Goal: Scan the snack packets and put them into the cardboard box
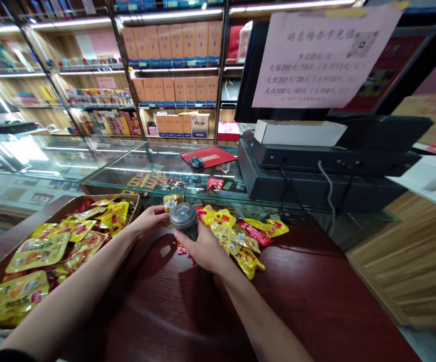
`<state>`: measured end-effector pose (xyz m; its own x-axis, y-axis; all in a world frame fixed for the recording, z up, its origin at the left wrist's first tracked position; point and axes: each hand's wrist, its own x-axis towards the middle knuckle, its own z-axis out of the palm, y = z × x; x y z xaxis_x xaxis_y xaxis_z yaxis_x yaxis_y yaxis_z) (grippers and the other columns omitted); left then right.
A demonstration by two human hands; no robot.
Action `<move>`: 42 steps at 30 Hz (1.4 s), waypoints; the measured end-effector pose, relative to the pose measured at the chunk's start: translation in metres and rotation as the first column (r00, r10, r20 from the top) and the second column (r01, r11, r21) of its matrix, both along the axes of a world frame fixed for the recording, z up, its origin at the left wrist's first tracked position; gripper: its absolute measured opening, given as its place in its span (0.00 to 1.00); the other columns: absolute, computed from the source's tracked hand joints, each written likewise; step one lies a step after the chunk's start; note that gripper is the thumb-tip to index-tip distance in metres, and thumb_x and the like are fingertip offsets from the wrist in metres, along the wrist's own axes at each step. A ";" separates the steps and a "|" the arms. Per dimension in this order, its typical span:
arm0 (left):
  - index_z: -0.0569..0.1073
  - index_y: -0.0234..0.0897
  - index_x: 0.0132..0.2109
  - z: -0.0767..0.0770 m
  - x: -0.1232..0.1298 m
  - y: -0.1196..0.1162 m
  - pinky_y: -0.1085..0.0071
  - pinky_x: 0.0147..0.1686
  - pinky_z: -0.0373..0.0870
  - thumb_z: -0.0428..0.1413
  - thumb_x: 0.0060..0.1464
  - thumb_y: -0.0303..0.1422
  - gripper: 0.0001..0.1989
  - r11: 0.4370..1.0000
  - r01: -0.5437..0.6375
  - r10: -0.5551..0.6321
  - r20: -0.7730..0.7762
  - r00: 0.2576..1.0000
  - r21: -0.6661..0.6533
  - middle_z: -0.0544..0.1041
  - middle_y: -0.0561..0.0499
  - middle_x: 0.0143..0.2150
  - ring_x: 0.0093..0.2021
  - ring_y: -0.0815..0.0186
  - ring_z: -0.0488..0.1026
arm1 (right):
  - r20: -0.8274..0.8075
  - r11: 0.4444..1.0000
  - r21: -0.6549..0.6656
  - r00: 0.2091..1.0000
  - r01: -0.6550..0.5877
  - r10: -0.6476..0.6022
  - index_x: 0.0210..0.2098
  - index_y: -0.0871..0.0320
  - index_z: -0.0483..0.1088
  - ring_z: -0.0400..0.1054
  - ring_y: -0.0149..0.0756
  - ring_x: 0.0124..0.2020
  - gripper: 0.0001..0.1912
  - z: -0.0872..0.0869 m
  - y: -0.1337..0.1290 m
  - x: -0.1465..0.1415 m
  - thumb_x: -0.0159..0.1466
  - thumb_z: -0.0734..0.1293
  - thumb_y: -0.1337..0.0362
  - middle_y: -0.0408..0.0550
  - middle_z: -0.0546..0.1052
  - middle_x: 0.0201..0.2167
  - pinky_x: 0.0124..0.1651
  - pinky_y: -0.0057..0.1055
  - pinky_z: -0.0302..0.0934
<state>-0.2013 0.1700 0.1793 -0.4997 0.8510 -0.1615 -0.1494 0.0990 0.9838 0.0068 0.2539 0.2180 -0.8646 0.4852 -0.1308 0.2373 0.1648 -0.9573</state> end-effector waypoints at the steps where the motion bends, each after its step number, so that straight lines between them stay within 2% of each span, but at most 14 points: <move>1: 0.80 0.32 0.42 0.000 0.000 0.000 0.70 0.36 0.70 0.70 0.36 0.40 0.25 1.000 0.003 -0.003 0.001 1.000 -0.001 0.81 0.45 0.39 0.36 0.65 0.75 | 0.007 1.000 -0.008 1.000 -0.002 0.002 0.40 0.56 0.63 0.60 0.26 0.12 0.10 0.001 -0.001 0.000 0.65 0.65 0.57 0.34 0.67 0.15 0.14 0.21 0.57; 8: 0.80 0.31 0.43 0.000 0.000 0.000 0.69 0.37 0.70 0.69 0.38 0.40 0.24 1.000 0.017 -0.017 -0.041 0.999 -0.005 0.81 0.44 0.38 0.36 0.63 0.76 | 0.002 1.000 -0.013 1.000 -0.008 0.008 0.40 0.56 0.63 0.60 0.26 0.12 0.09 0.004 -0.003 0.000 0.66 0.65 0.58 0.34 0.66 0.15 0.15 0.22 0.57; 16: 0.80 0.31 0.42 -0.001 0.001 0.000 0.68 0.39 0.71 0.66 0.41 0.36 0.19 0.998 0.063 -0.061 -0.076 0.995 0.030 0.81 0.45 0.39 0.37 0.63 0.76 | -0.017 1.000 -0.011 1.000 -0.024 0.024 0.40 0.55 0.63 0.60 0.27 0.12 0.09 0.005 -0.002 0.001 0.66 0.65 0.58 0.34 0.66 0.14 0.15 0.22 0.57; 23: 0.80 0.32 0.41 -0.003 -0.002 0.001 0.69 0.37 0.71 0.68 0.40 0.38 0.20 1.000 0.019 -0.019 -0.046 0.999 -0.007 0.81 0.45 0.37 0.35 0.64 0.76 | -0.028 1.000 -0.011 1.000 -0.009 0.009 0.40 0.55 0.62 0.60 0.26 0.12 0.10 0.006 -0.003 0.001 0.65 0.66 0.58 0.33 0.66 0.14 0.15 0.22 0.57; 27: 0.80 0.32 0.43 -0.007 -0.002 0.000 0.70 0.36 0.70 0.69 0.40 0.38 0.22 1.000 0.002 -0.002 -0.018 1.000 0.025 0.82 0.45 0.38 0.34 0.65 0.76 | -0.041 1.000 -0.012 0.999 -0.008 0.007 0.40 0.56 0.63 0.61 0.26 0.12 0.11 0.004 -0.001 0.001 0.64 0.66 0.56 0.33 0.67 0.14 0.14 0.21 0.56; 31: 0.80 0.32 0.42 -0.006 -0.004 -0.001 0.72 0.34 0.70 0.69 0.38 0.38 0.22 0.995 -0.077 0.077 -0.003 0.997 0.071 0.82 0.45 0.38 0.33 0.66 0.76 | -0.072 1.000 -0.004 0.997 -0.025 0.025 0.38 0.56 0.63 0.60 0.26 0.11 0.13 0.001 0.000 0.002 0.64 0.66 0.53 0.33 0.66 0.14 0.14 0.21 0.55; 34: 0.80 0.33 0.42 0.008 -0.010 -0.006 0.70 0.37 0.71 0.70 0.36 0.38 0.23 0.978 -0.162 0.163 0.008 0.987 0.131 0.82 0.45 0.39 0.34 0.65 0.77 | -0.082 0.999 0.020 0.996 -0.027 0.029 0.39 0.57 0.63 0.60 0.27 0.12 0.16 0.000 0.000 0.003 0.64 0.65 0.51 0.33 0.66 0.14 0.15 0.22 0.56; 37: 0.79 0.33 0.42 0.037 -0.022 -0.022 0.69 0.38 0.72 0.69 0.36 0.39 0.24 0.951 -0.241 0.259 -0.071 0.963 0.195 0.82 0.45 0.41 0.37 0.63 0.78 | -0.071 0.999 0.027 0.997 -0.023 0.025 0.41 0.57 0.63 0.61 0.28 0.12 0.18 0.001 -0.001 0.004 0.64 0.65 0.49 0.33 0.67 0.14 0.15 0.23 0.56; 42: 0.78 0.32 0.46 0.090 -0.052 -0.081 0.66 0.42 0.73 0.68 0.37 0.41 0.28 0.909 -0.352 0.411 -0.335 0.848 0.223 0.82 0.46 0.39 0.39 0.59 0.79 | -0.069 0.997 0.060 0.997 -0.040 0.044 0.38 0.56 0.63 0.61 0.28 0.12 0.18 0.007 -0.006 0.007 0.63 0.64 0.48 0.35 0.67 0.14 0.16 0.24 0.56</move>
<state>-0.2534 0.0893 0.2692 -0.7874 0.5798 0.2093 0.2279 -0.0416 0.9728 0.0138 0.2482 0.2253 -0.8905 0.4531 -0.0414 0.1613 0.2294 -0.9599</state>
